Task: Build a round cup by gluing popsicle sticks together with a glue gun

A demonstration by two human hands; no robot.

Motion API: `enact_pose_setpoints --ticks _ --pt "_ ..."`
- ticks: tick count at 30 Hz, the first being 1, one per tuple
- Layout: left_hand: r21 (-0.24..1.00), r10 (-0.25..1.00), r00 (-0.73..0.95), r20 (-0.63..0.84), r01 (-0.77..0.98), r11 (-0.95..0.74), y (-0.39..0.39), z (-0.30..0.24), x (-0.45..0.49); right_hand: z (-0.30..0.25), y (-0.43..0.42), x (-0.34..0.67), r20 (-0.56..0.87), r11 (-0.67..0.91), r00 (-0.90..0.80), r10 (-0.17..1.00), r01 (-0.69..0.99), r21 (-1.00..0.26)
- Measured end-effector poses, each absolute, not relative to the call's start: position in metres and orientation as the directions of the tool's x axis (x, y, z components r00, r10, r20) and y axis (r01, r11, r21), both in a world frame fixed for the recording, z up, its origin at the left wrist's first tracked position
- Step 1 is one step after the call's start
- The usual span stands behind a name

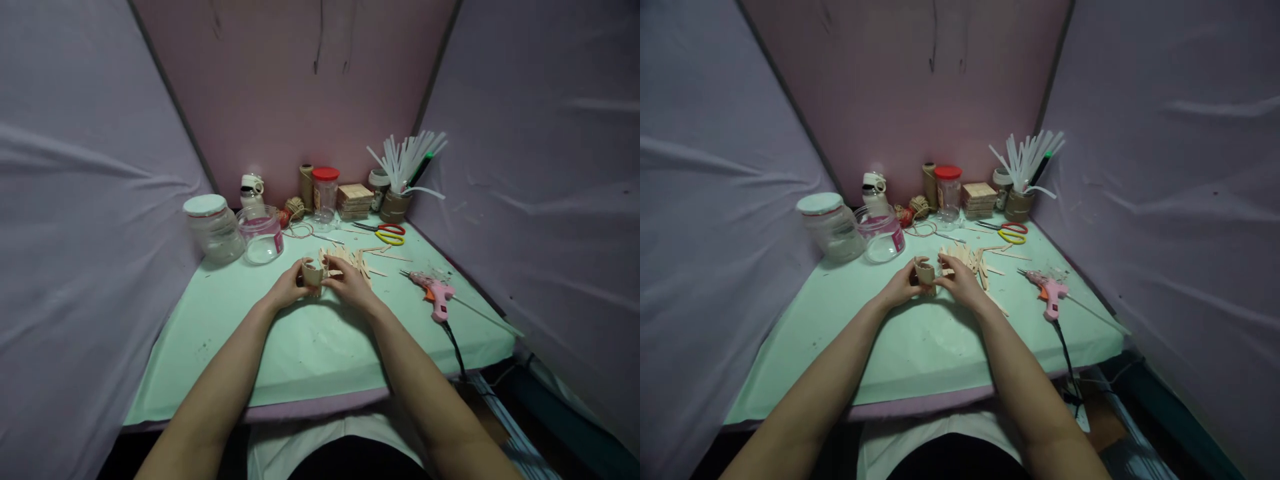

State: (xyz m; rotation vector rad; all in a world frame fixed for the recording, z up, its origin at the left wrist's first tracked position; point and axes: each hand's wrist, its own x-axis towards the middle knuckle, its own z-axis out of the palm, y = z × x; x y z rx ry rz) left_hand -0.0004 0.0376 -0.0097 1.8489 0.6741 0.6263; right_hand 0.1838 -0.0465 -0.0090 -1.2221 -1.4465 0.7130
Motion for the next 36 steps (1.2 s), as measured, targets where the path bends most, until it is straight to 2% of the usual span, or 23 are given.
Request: enact_pose_setpoints --ticks 10,18,22,29,36 --pt "0.941 0.71 0.698 0.091 0.174 -0.292 0.034 -0.004 0.0 -0.013 -0.042 0.179 0.383 0.319 0.158 0.91 0.323 -0.891" --pt "0.941 0.712 0.696 0.092 0.173 -0.29 0.036 -0.007 -0.002 -0.018 -0.041 0.182 0.358 0.314 0.121 0.926 0.279 -0.908" --pt "0.978 0.72 0.689 0.08 0.086 -0.191 0.037 -0.006 -0.003 -0.018 -0.041 0.185 0.301 0.269 0.118 0.946 0.23 -0.935" --pt "0.993 0.664 0.746 0.052 -0.107 0.042 0.038 -0.004 -0.004 -0.008 -0.047 0.18 0.202 0.208 -0.065 0.977 0.096 -0.973" --pt "0.996 0.721 0.692 0.02 -0.08 0.05 0.035 -0.005 -0.001 -0.008 -0.051 0.168 0.188 0.18 0.027 0.982 0.179 -0.967"
